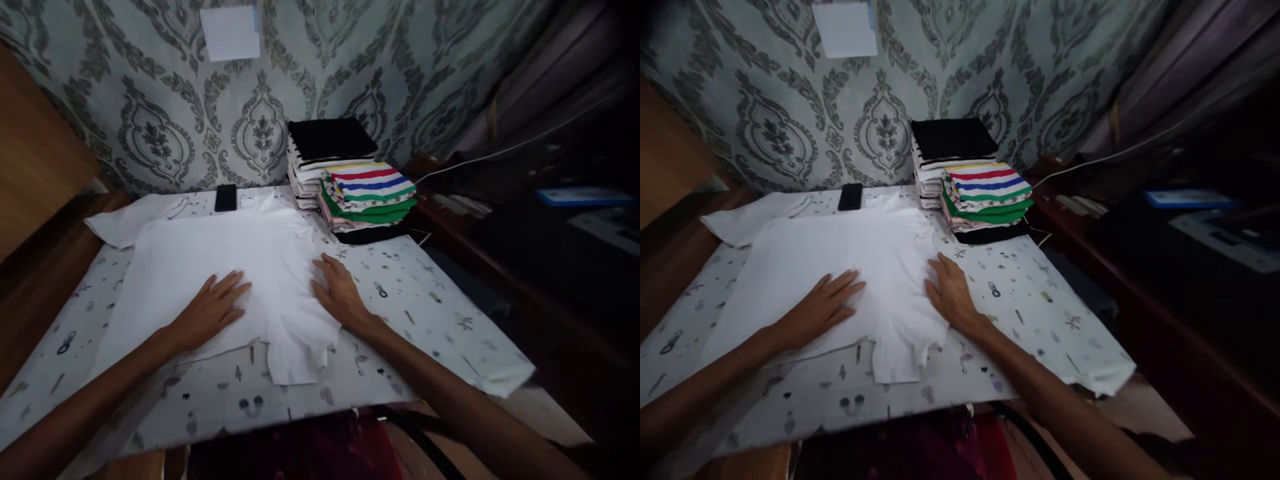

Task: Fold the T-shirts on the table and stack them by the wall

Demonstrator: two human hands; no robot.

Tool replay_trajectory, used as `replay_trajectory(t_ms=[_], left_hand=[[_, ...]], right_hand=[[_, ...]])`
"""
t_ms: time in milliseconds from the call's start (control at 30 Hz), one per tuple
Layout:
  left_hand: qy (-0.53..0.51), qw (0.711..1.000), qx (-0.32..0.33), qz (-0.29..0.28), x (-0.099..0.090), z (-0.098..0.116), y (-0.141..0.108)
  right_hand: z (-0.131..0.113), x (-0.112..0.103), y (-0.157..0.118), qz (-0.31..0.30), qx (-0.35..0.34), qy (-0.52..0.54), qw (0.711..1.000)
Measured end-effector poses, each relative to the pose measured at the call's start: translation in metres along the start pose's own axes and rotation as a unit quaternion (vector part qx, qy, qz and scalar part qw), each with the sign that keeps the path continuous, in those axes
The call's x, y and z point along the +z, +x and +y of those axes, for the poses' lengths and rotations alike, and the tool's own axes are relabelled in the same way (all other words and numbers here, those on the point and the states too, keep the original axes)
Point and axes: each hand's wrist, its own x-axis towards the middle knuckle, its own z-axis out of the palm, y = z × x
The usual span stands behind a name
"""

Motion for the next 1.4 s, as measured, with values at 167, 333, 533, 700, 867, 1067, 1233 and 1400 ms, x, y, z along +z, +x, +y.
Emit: replay_trajectory(t_ms=[167, 333, 533, 700, 867, 1067, 1233, 1400], left_hand=[[-0.009, 0.999, 0.052, -0.014, 0.000, 0.026, 0.056], [-0.006, 0.993, 0.113, -0.028, 0.011, 0.053, 0.091], [-0.045, 0.968, 0.241, -0.056, 0.013, 0.075, 0.071], [-0.071, 0.945, 0.313, -0.071, 0.012, 0.091, 0.034], [-0.092, 0.956, 0.280, 0.012, 0.017, 0.111, -0.004], [-0.170, 0.954, 0.231, 0.086, 0.010, 0.108, -0.033], [-0.022, 0.987, 0.038, 0.157, 0.003, 0.053, -0.080], [0.005, 0.992, -0.067, 0.105, -0.019, 0.022, -0.130]], right_hand=[[0.013, -0.011, -0.018, 0.016, 0.124, -0.057, 0.991], [0.014, -0.019, 0.001, 0.002, 0.153, -0.044, 0.987], [0.017, -0.023, 0.007, 0.060, 0.091, -0.042, 0.993], [0.017, -0.023, 0.001, 0.037, 0.103, -0.039, 0.993], [-0.011, -0.034, -0.027, -0.001, -0.032, 0.073, 0.997], [-0.036, -0.041, -0.069, -0.233, -0.203, 0.162, 0.937], [-0.028, -0.039, -0.090, -0.184, -0.273, 0.159, 0.931], [-0.036, -0.044, -0.088, -0.140, -0.218, 0.206, 0.944]])
